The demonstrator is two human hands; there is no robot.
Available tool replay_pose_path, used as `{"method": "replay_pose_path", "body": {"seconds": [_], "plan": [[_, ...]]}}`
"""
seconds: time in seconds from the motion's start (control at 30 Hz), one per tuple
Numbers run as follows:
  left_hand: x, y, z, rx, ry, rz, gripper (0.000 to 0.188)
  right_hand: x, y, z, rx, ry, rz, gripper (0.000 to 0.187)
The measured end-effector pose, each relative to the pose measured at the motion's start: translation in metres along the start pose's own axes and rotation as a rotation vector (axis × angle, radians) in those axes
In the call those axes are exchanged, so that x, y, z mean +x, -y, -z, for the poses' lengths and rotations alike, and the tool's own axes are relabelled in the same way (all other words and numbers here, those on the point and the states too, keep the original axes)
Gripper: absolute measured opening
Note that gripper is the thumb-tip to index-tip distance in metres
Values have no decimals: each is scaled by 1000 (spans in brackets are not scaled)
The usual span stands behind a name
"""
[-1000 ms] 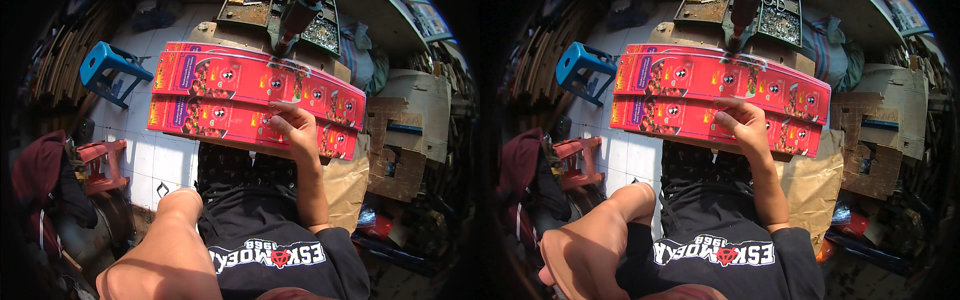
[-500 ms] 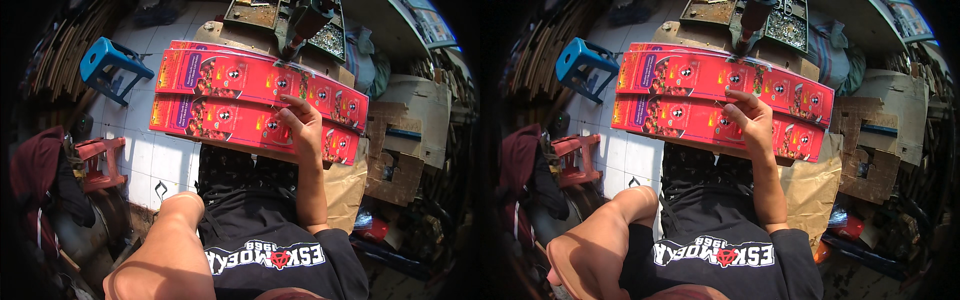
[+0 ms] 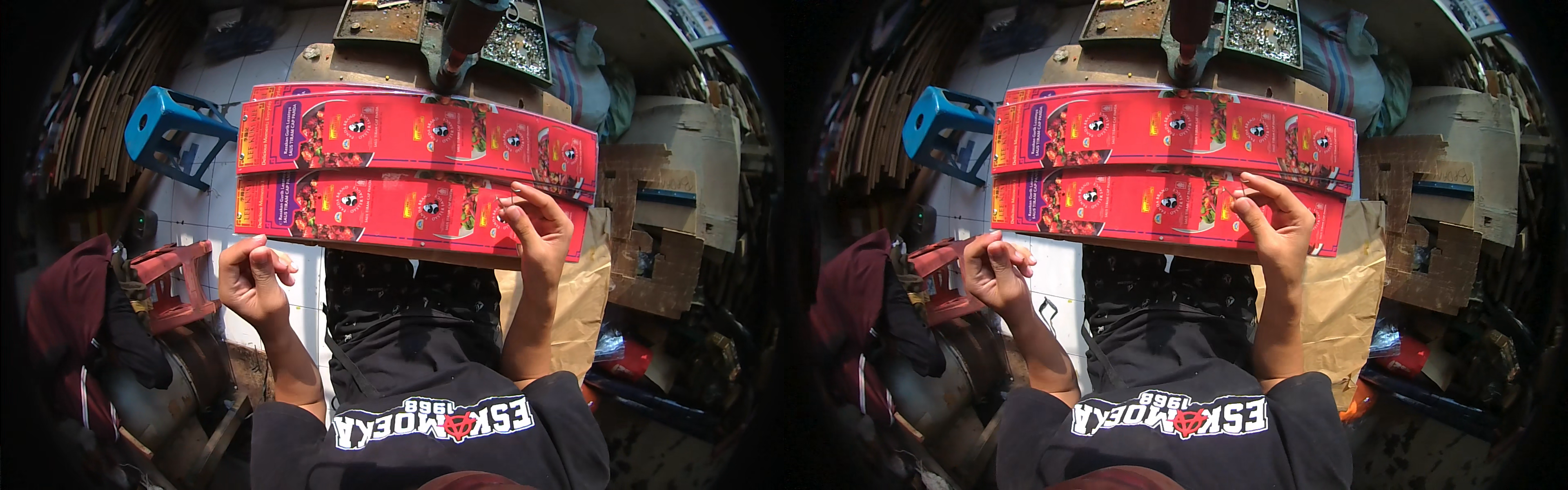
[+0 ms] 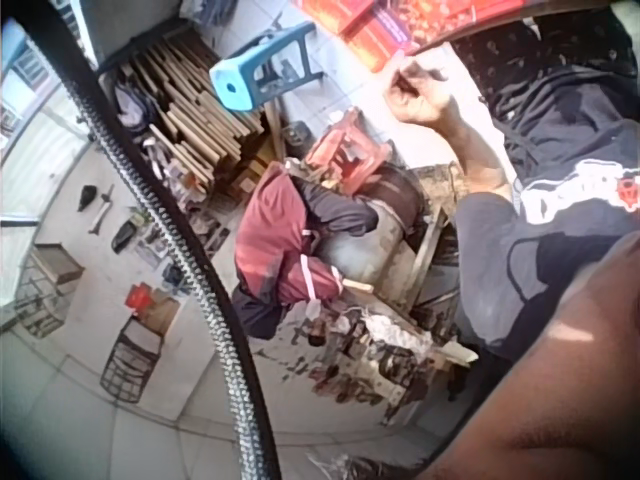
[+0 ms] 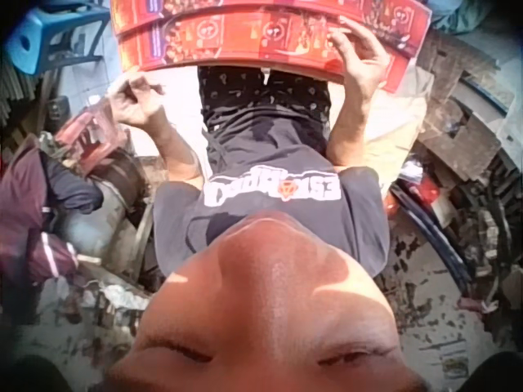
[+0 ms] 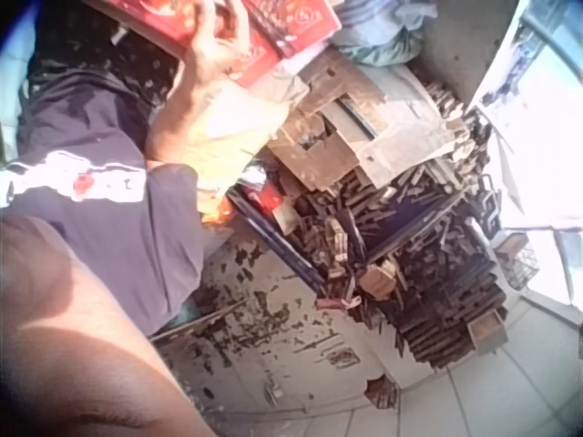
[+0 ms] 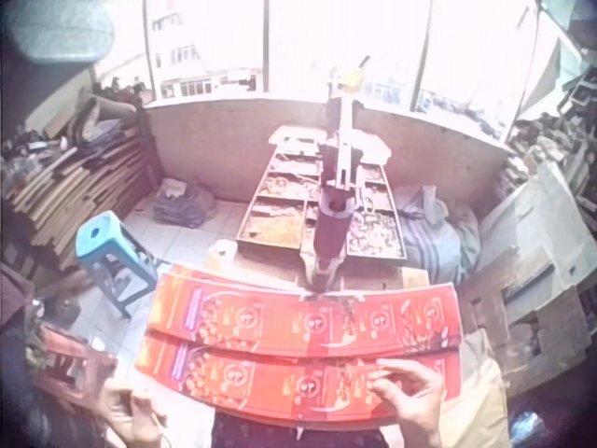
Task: The person folds several printed cardboard product packages along pre-scored lines and uses scissors to trim the edges.
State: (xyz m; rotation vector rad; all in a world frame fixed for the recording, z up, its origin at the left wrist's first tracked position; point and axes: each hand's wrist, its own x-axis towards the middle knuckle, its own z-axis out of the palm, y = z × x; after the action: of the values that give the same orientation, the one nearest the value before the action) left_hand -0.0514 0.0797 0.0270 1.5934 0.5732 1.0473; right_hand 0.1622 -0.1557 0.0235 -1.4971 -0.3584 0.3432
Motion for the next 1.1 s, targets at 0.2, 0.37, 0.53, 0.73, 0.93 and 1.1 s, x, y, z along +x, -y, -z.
{"method": "replay_pose_path", "body": {"seconds": [0.2, 0.37, 0.53, 0.73, 0.93, 1.1], "plan": [[1, 44, 39, 549, -136, -74, 23, -12, -19, 79, -358, -509, 59, 27], [41, 28, 13, 922, 93, -161, 51, -10, -32, 106, -290, -610, 88, 27], [87, 45, 3, 1136, 349, -302, 76, 16, -19, 97, -384, -596, 120, 27], [112, 49, 3, 1001, 408, -219, 71, 32, -28, 91, -353, -641, 116, 27], [121, 52, -1, 865, 394, -195, 60, 31, -35, 93, -422, -680, 160, 26], [125, 55, -4, 844, 378, -201, 59, 28, -35, 91, -539, -709, 161, 24]]}}
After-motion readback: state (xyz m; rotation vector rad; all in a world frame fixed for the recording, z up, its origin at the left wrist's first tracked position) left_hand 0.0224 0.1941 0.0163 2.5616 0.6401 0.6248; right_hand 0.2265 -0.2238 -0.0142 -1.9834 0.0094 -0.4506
